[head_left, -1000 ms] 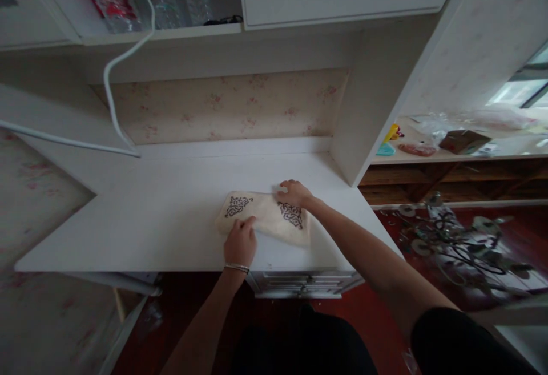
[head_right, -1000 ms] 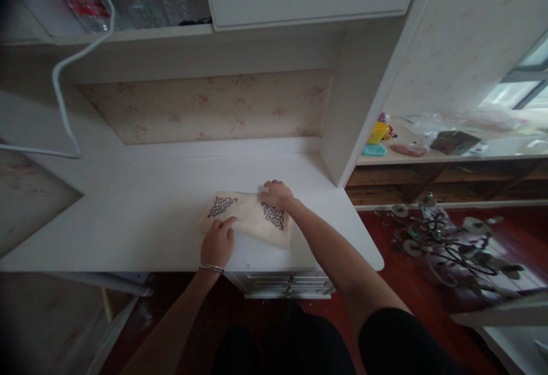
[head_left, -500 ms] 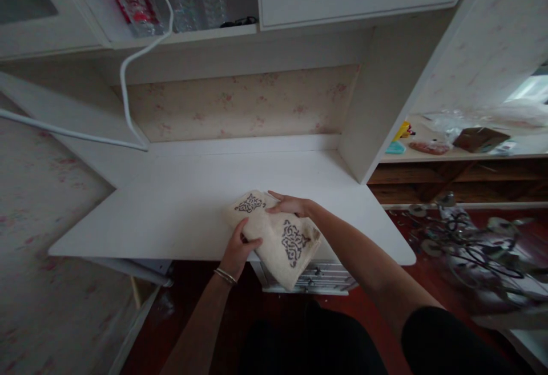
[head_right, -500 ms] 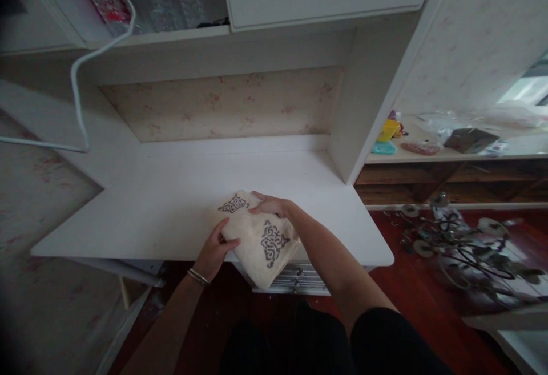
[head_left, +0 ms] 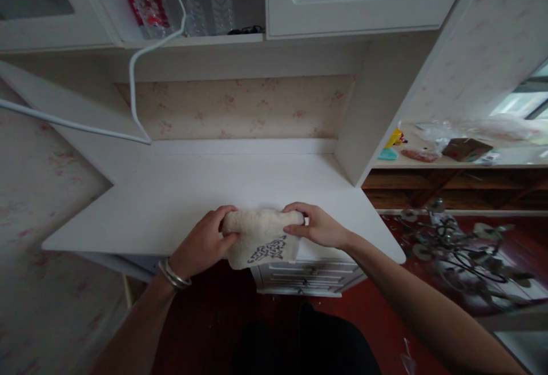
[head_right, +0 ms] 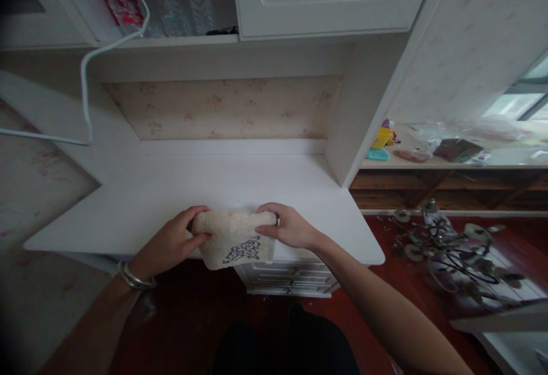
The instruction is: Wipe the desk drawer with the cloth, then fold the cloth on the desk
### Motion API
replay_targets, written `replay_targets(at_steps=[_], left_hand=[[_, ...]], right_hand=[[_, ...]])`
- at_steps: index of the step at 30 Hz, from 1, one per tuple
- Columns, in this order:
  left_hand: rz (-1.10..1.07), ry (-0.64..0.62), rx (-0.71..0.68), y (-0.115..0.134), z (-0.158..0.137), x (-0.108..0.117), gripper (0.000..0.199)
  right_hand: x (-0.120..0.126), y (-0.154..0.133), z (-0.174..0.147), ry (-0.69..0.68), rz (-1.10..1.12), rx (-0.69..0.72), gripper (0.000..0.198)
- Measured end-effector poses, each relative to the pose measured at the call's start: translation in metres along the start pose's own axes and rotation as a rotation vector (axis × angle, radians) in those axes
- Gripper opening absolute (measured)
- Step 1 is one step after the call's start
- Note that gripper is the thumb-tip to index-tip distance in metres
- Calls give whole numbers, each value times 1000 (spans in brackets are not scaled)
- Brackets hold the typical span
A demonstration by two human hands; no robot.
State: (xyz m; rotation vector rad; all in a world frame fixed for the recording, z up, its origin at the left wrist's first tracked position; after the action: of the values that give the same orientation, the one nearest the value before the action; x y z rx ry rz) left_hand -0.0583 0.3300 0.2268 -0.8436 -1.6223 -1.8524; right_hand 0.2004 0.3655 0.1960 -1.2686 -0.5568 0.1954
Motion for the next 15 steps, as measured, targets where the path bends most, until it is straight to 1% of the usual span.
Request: replay_targets(at_steps=[2, 3, 5, 6, 7, 8, 9, 10, 11, 13, 15], left_hand=[[-128, 0, -29, 1, 11, 6, 49], [-215, 9, -20, -3, 22, 6, 50], [-369, 60, 51, -22, 52, -3, 56], [-410, 71, 107, -35, 70, -12, 59], [-406, 95, 171, -49, 86, -23, 63], [-347, 140, 230, -63, 100, -35, 65], [-244, 197, 263, -76, 111, -46, 64], [-142, 243, 275, -87, 119, -57, 62], [-59, 256, 256, -96, 124, -69, 59], [49, 249, 184, -110, 125, -90, 56], [94, 254, 95, -118, 118, -104, 54]], right_hand=[[0, -7, 8, 109, 20, 38, 30], [-1, -4, 17, 154, 48, 28, 32], [-3, 14, 42, 210, 107, -50, 37], [-5, 28, 56, 222, 119, -113, 41], [-6, 43, 69, 235, 118, -177, 47], [-5, 60, 80, 267, 95, -235, 57], [-3, 76, 88, 312, 25, -291, 68], [-1, 91, 93, 342, -83, -348, 73], [0, 104, 94, 354, -168, -384, 76], [-1, 123, 90, 305, -292, -398, 77], [-7, 133, 80, 200, -370, -344, 76]])
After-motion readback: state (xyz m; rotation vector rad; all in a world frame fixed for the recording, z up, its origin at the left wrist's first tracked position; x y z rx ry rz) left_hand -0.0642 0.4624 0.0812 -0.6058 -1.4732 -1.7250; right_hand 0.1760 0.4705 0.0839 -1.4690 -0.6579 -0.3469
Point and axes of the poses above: each hand's wrist, its own z-axis towards the middle knuckle, its own x-axis out of the back of the hand, y = z × x, the point moved 4 cm from there along z, towards the middle knuckle, and after that the axes turned 6 degrees about x, right-handed, at the moved point
